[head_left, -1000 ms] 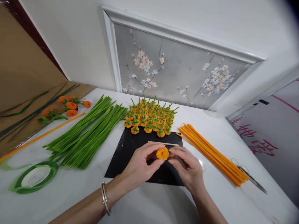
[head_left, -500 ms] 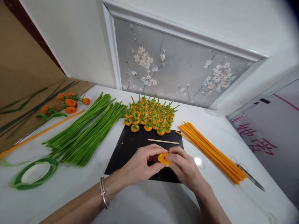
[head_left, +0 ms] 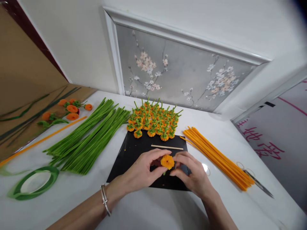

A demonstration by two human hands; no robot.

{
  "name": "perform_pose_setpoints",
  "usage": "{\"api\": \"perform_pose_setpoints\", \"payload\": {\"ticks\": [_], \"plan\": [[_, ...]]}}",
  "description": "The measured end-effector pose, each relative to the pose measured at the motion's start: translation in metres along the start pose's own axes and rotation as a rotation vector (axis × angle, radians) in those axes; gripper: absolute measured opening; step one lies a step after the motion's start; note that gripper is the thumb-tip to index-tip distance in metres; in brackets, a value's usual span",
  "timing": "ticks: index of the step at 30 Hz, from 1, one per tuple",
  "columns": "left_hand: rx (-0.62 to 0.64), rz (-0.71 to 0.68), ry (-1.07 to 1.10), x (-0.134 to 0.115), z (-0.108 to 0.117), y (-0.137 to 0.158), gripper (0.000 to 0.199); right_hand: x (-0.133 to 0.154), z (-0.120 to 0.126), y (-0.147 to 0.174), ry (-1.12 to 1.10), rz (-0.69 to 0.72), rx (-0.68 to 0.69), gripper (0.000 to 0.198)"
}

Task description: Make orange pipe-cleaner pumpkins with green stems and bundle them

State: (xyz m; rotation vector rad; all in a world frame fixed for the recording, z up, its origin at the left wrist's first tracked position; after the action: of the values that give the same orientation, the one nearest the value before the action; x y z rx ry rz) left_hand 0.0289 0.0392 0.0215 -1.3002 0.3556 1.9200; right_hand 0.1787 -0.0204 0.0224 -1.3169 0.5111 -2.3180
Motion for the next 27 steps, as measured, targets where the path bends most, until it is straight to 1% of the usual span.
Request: {"api": "perform_pose_setpoints", "payload": {"ticks": [3,7,12,17,20,23,25,27], "plan": [[-0.017,-0.021,-0.027,-0.001,0.0,-0.001,0.037,0.004,0.0,0.0,0.005,0.053,-0.027,0.025],[-0.019,-0.061,-0.075,-0.006,0.001,0.0,0.03,0.007,-0.005,-0.001,0.029,0.079,-0.006,0.02],[0.008,-0.055,-0.072,-0.006,0.001,0.0,0.028,0.006,-0.007,-0.001,0.045,0.059,0.012,0.023],[-0.017,-0.039,-0.021,-0.003,0.001,0.0,0.033,0.005,-0.006,0.001,0.026,0.068,-0.009,0.027],[-0.067,-0.008,0.0,0.003,0.004,0.001,0.043,-0.006,-0.004,0.003,-0.057,-0.042,-0.083,0.035],[-0.129,-0.02,-0.065,0.005,0.009,0.001,0.053,-0.021,-0.004,0.005,-0.239,-0.187,-0.178,0.046],[-0.151,-0.028,-0.104,0.005,0.012,0.001,0.056,-0.028,-0.009,0.005,-0.358,-0.274,-0.208,0.045],[-0.163,-0.019,-0.107,0.006,0.014,0.001,0.056,-0.03,-0.018,0.003,-0.472,-0.359,-0.173,0.038]]}}
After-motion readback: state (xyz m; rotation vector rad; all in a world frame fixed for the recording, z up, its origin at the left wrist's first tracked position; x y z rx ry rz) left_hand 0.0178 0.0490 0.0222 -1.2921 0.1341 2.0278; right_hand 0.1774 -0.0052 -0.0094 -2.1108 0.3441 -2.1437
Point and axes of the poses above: each hand's wrist, its own y-axis away from the middle knuckle, its own z-axis out of the back of the hand, x = y × z, the point moved 5 cm from there along -y, towards the middle knuckle, and after that the axes turned 7 degrees about -y, right-handed, at the moved point
